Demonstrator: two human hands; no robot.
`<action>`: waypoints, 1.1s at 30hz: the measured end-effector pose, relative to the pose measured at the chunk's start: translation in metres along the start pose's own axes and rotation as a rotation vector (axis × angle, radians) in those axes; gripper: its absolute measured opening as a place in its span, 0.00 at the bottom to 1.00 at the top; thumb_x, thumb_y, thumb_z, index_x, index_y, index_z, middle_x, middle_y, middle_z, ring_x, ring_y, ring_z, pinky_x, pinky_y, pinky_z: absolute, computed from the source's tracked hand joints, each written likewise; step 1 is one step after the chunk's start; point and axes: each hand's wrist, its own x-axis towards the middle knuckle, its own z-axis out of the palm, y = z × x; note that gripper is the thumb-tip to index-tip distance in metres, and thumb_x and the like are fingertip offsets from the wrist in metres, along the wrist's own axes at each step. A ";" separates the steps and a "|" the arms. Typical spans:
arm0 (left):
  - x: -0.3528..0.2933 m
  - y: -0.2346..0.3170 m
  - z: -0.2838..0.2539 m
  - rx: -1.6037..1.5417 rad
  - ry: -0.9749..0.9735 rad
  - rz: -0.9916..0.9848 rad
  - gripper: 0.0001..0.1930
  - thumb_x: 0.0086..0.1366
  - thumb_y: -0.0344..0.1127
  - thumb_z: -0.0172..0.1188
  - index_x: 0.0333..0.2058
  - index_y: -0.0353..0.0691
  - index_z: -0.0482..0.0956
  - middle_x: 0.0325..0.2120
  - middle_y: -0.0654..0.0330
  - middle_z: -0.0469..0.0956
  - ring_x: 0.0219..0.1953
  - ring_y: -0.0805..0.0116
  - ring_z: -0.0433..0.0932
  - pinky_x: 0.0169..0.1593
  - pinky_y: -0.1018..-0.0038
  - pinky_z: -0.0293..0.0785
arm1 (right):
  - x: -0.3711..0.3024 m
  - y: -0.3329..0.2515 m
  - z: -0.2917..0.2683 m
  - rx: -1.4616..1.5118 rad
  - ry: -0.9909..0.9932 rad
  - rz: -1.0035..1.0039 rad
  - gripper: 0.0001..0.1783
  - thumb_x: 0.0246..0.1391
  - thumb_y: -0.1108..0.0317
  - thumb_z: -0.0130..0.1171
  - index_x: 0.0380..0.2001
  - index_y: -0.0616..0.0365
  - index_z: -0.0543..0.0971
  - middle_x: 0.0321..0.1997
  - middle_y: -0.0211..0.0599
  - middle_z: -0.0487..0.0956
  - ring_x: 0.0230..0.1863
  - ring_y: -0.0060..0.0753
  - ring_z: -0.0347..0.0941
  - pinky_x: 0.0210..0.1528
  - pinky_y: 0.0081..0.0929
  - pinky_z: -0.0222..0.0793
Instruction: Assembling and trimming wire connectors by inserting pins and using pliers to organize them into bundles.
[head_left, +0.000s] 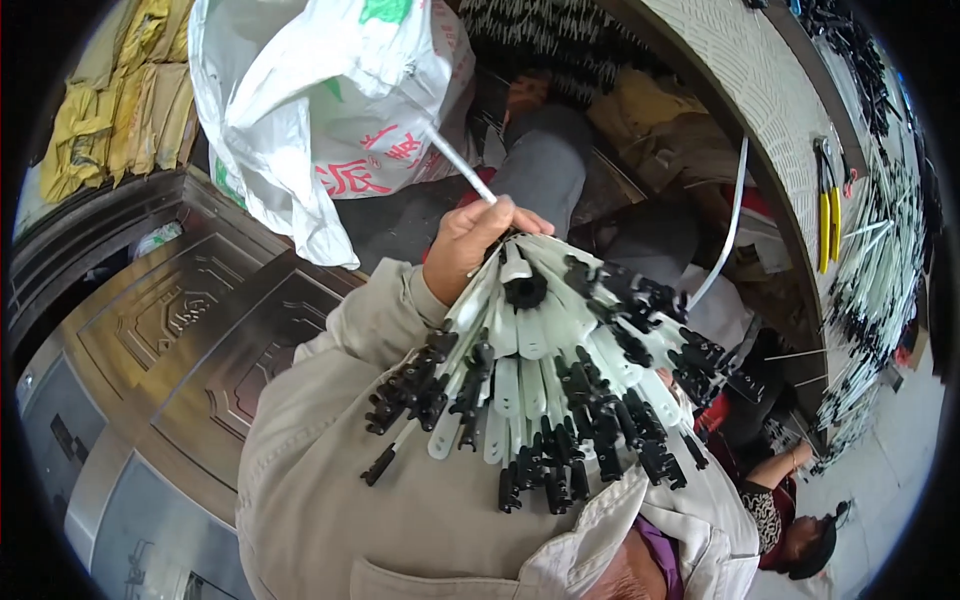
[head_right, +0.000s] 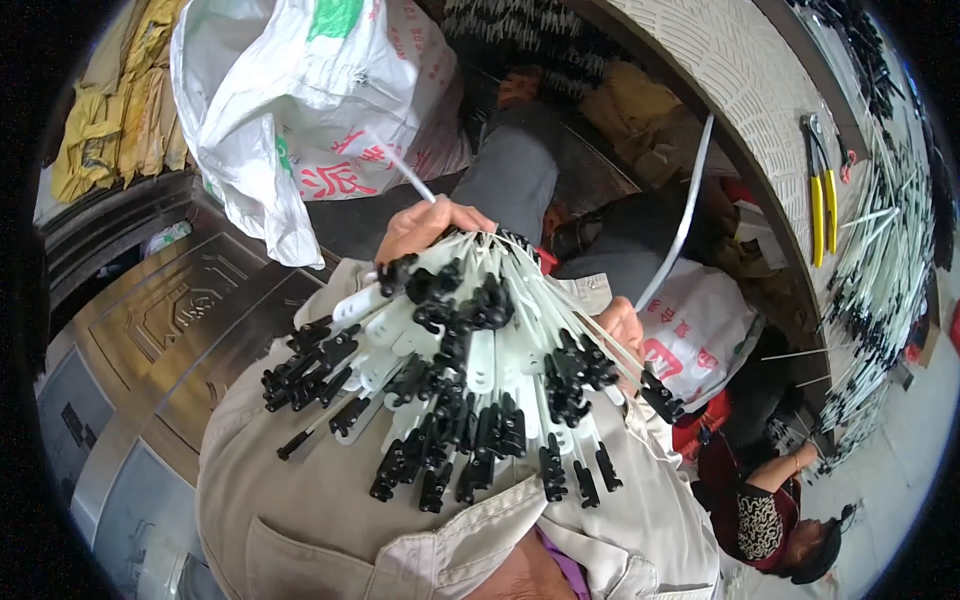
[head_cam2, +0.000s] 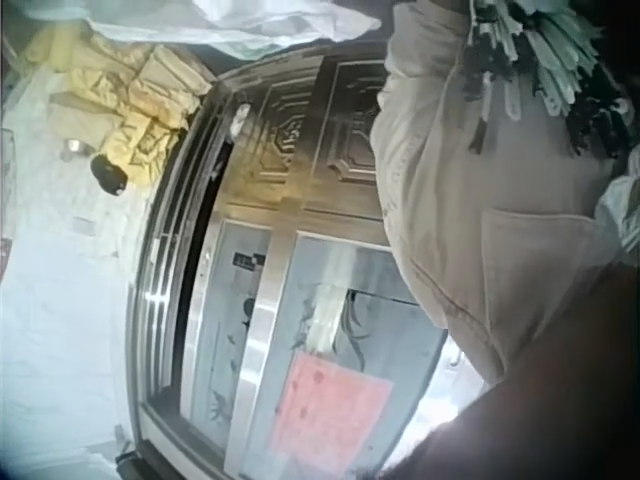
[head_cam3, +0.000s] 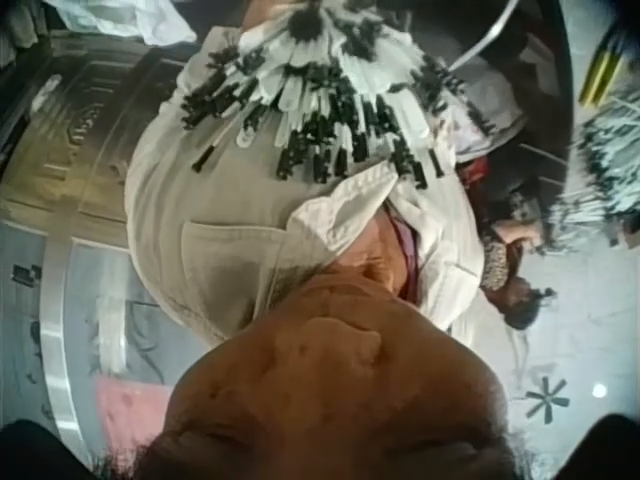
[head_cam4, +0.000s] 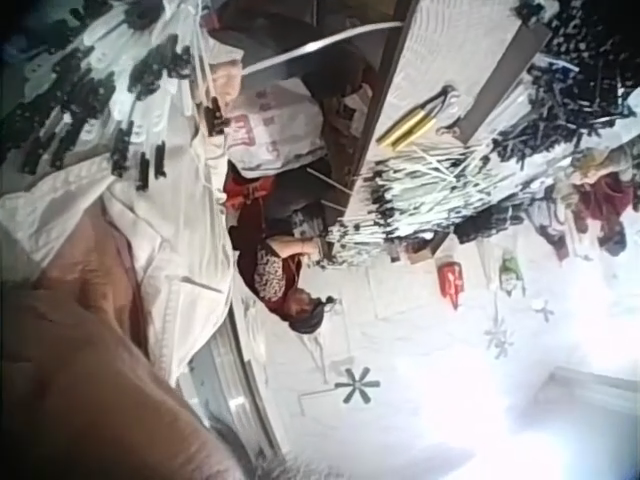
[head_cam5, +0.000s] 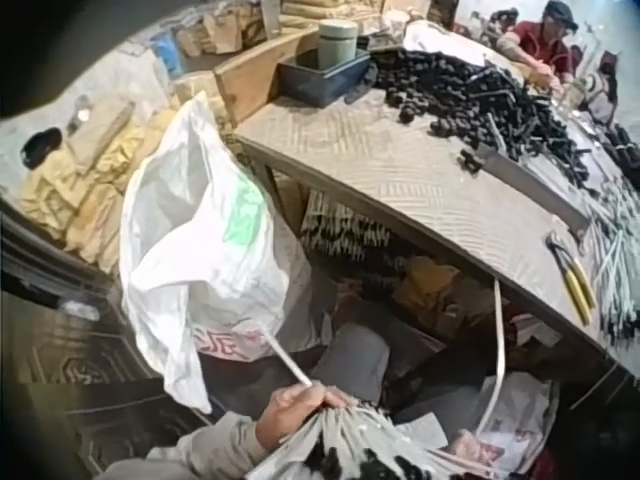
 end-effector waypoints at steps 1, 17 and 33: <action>0.003 -0.006 -0.001 -0.098 0.005 0.008 0.19 0.67 0.40 0.42 0.29 0.30 0.74 0.33 0.51 0.76 0.34 0.69 0.74 0.43 0.74 0.71 | -0.005 -0.003 -0.005 -0.062 -0.004 0.008 0.19 0.55 0.57 0.50 0.36 0.62 0.62 0.25 0.38 0.70 0.26 0.27 0.70 0.31 0.21 0.70; 0.033 0.001 0.010 0.361 0.103 0.336 0.16 0.64 0.43 0.46 0.39 0.34 0.70 0.37 0.49 0.71 0.41 0.62 0.71 0.43 0.65 0.72 | 0.110 -0.024 0.170 -0.478 0.091 0.157 0.12 0.59 0.62 0.44 0.34 0.60 0.70 0.15 0.22 0.65 0.14 0.09 0.53 0.22 0.10 0.53; 0.022 -0.096 0.022 -0.349 0.315 -0.154 0.13 0.64 0.36 0.46 0.44 0.38 0.69 0.43 0.57 0.70 0.46 0.65 0.68 0.55 0.64 0.62 | 0.154 -0.066 0.143 -1.091 0.484 -0.521 0.09 0.55 0.72 0.44 0.28 0.63 0.74 0.13 0.27 0.68 0.15 0.14 0.60 0.18 0.15 0.56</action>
